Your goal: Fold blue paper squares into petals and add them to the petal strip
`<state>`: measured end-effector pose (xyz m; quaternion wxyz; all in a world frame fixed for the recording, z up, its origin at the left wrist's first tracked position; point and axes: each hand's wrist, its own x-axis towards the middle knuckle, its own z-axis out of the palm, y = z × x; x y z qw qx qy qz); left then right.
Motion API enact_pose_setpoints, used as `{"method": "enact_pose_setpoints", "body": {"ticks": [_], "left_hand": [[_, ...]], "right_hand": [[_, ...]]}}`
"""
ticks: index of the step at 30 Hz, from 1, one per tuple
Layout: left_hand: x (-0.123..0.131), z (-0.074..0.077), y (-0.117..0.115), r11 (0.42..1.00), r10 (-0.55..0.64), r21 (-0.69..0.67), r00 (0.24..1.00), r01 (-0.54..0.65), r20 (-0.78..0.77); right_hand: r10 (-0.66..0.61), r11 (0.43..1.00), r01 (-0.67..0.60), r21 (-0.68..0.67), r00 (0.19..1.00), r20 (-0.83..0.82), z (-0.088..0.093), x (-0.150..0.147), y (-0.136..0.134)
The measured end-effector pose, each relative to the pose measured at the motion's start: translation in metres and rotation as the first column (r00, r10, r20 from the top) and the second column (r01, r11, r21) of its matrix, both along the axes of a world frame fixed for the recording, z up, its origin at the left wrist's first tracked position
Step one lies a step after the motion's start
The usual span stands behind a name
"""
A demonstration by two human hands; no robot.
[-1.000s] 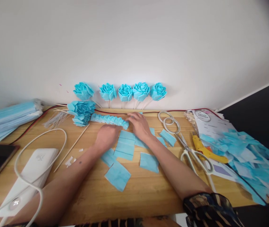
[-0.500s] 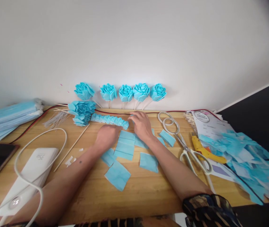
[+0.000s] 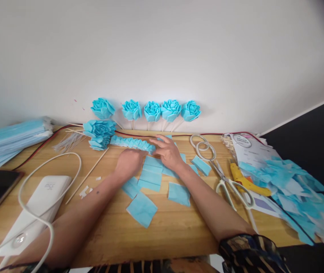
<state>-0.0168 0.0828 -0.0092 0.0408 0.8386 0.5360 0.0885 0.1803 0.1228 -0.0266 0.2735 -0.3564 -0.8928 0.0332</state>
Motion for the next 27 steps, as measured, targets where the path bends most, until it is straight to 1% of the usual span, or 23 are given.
{"method": "enact_pose_setpoints", "body": {"ticks": [3, 8, 10, 13, 15, 20, 22, 25, 27], "left_hand": [[-0.0006, -0.0005, -0.0004, 1.000, -0.010, 0.016, 1.000, 0.010, 0.005], [-0.0010, -0.0001, -0.0022, 0.995, 0.055, 0.070, 0.986, -0.067, 0.157], [-0.0004, -0.0003, -0.0030, 0.996, 0.045, 0.072, 0.984, -0.058, 0.171], [0.0015, -0.0006, -0.0044, 0.998, -0.043, 0.047, 0.992, 0.037, 0.121], [0.0034, 0.0002, -0.0053, 0.997, -0.081, 0.020, 0.994, 0.079, 0.075], [0.0070, 0.0033, -0.0068, 0.996, -0.085, -0.019, 0.996, 0.085, 0.001], [0.0072, 0.0036, -0.0069, 0.996, -0.084, -0.020, 0.996, 0.084, -0.008], [0.0068, 0.0029, -0.0067, 0.997, -0.074, -0.025, 0.997, 0.074, -0.003], [0.0069, 0.0024, -0.0067, 0.997, -0.072, -0.031, 0.997, 0.072, 0.003]], "right_hand": [[-0.008, 1.000, 0.008, -0.028, 1.000, 0.006, -0.0020, -0.0006, 0.0012], [0.000, 0.999, -0.001, -0.048, 1.000, -0.015, -0.0038, -0.0002, 0.0032], [0.002, 0.999, -0.002, -0.050, 1.000, -0.020, -0.0043, 0.0000, 0.0036], [0.008, 0.999, -0.009, -0.047, 1.000, -0.027, -0.0046, -0.0001, 0.0038], [0.016, 0.999, -0.017, -0.036, 0.999, -0.030, -0.0048, -0.0004, 0.0039], [0.049, 0.998, -0.050, -0.022, 0.997, -0.057, -0.0065, -0.0005, 0.0044], [0.053, 0.998, -0.056, -0.014, 0.991, -0.123, -0.0072, 0.0001, 0.0051], [0.000, 1.000, 0.003, 0.011, 0.969, -0.247, -0.0068, 0.0013, 0.0062], [-0.044, 0.999, 0.048, 0.008, 0.969, -0.243, -0.0055, 0.0012, 0.0064]]}}
